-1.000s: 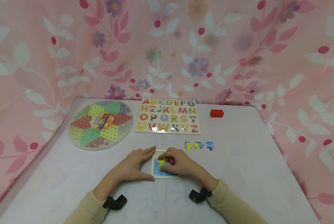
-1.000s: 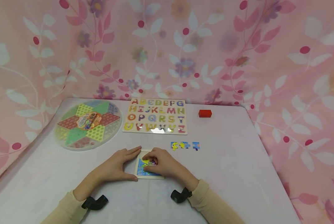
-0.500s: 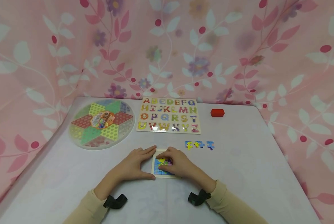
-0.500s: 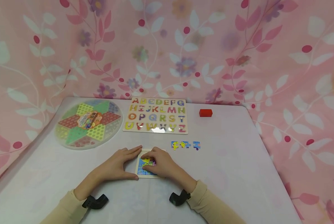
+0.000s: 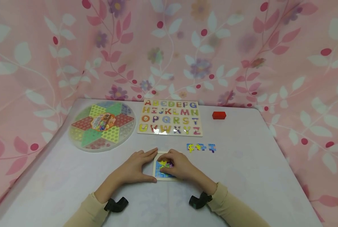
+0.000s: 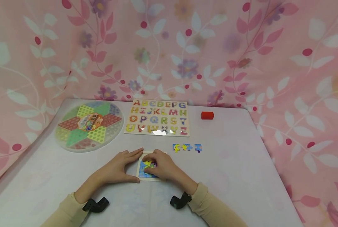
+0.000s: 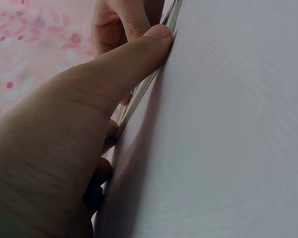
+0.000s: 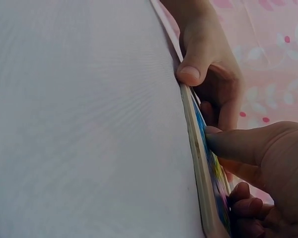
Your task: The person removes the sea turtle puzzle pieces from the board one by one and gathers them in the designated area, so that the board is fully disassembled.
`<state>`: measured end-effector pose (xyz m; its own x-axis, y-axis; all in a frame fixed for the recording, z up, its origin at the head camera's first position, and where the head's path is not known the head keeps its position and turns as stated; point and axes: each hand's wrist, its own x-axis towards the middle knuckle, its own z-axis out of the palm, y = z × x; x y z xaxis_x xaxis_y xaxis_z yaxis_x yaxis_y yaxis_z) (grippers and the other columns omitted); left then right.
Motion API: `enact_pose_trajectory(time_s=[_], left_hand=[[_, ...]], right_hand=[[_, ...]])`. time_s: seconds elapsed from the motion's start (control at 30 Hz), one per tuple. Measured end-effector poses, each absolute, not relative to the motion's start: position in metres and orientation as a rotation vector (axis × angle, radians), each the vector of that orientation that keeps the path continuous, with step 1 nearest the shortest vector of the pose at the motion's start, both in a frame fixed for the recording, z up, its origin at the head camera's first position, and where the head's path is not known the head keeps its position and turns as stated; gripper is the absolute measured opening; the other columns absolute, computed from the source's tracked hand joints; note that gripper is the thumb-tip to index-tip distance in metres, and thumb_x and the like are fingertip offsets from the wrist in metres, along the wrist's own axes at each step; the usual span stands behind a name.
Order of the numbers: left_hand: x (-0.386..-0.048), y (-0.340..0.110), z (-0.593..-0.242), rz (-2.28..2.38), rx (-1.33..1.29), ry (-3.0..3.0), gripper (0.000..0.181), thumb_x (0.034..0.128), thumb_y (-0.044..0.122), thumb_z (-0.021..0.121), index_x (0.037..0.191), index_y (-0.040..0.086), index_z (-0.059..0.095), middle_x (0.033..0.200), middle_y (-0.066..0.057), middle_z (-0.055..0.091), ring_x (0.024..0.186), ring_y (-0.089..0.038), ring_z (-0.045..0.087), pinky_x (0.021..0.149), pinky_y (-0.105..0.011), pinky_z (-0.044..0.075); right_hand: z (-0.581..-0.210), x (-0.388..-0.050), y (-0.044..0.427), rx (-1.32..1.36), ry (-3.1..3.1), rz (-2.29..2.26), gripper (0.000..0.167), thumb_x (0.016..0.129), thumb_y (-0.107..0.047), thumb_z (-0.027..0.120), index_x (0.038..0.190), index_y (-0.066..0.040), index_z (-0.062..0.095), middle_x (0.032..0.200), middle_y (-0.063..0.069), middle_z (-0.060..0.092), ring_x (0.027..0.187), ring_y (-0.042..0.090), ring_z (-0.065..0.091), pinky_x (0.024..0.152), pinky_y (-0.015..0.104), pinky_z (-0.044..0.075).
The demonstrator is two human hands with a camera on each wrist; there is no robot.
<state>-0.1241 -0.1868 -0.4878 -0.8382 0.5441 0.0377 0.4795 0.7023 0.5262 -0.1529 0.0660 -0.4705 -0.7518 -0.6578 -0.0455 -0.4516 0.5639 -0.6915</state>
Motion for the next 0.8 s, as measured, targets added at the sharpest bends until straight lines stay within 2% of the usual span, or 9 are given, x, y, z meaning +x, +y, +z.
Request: enact_pose_trajectory(time_s=[0.27, 0.47, 0.6, 0.8], left_hand=[[-0.1228, -0.1876, -0.4859, 0.8, 0.852, 2.807, 0.11, 0.0779, 0.074, 0.081, 0.161, 0.012, 0.047, 0.17, 0.003, 0.039, 0.102, -0.009, 0.047, 0.097, -0.043, 0.041], [-0.1231, -0.1876, -0.4887, 0.793, 0.845, 2.802, 0.11, 0.0782, 0.075, 0.08, 0.161, 0.012, 0.046, 0.17, 0.005, 0.039, 0.103, -0.009, 0.048, 0.098, -0.043, 0.041], [-0.1235, -0.1877, -0.4889, 0.775, 0.822, 2.79, 0.111, 0.0779, 0.077, 0.079, 0.163, 0.014, 0.045, 0.171, 0.007, 0.037, 0.105, -0.008, 0.047, 0.098, -0.041, 0.04], [-0.1226, -0.1862, -0.4861, 0.765, 0.841, 2.799, 0.109, 0.0795, 0.075, 0.079, 0.162, 0.012, 0.046, 0.17, 0.004, 0.038, 0.105, -0.009, 0.048, 0.097, -0.041, 0.041]], right_hand=[[-0.4704, -0.1519, 0.0649, -0.932, 2.486, -1.033, 0.031, 0.095, -0.028, 0.082, 0.124, -0.02, 0.074, 0.109, -0.004, 0.064, 0.094, 0.014, 0.053, 0.083, 0.032, 0.043], [-0.4727, -0.1515, 0.0665, -0.967, 2.501, -1.058, 0.03, 0.095, -0.028, 0.082, 0.122, -0.021, 0.073, 0.115, -0.005, 0.065, 0.1, 0.014, 0.057, 0.086, 0.03, 0.046], [-0.4744, -0.1513, 0.0681, -0.987, 2.504, -1.079, 0.031, 0.095, -0.029, 0.083, 0.123, -0.022, 0.073, 0.116, -0.008, 0.066, 0.093, 0.012, 0.055, 0.079, 0.026, 0.044], [-0.4749, -0.1517, 0.0692, -1.016, 2.499, -1.111, 0.031, 0.094, -0.028, 0.084, 0.123, -0.02, 0.073, 0.113, -0.008, 0.067, 0.082, 0.01, 0.05, 0.072, 0.023, 0.04]])
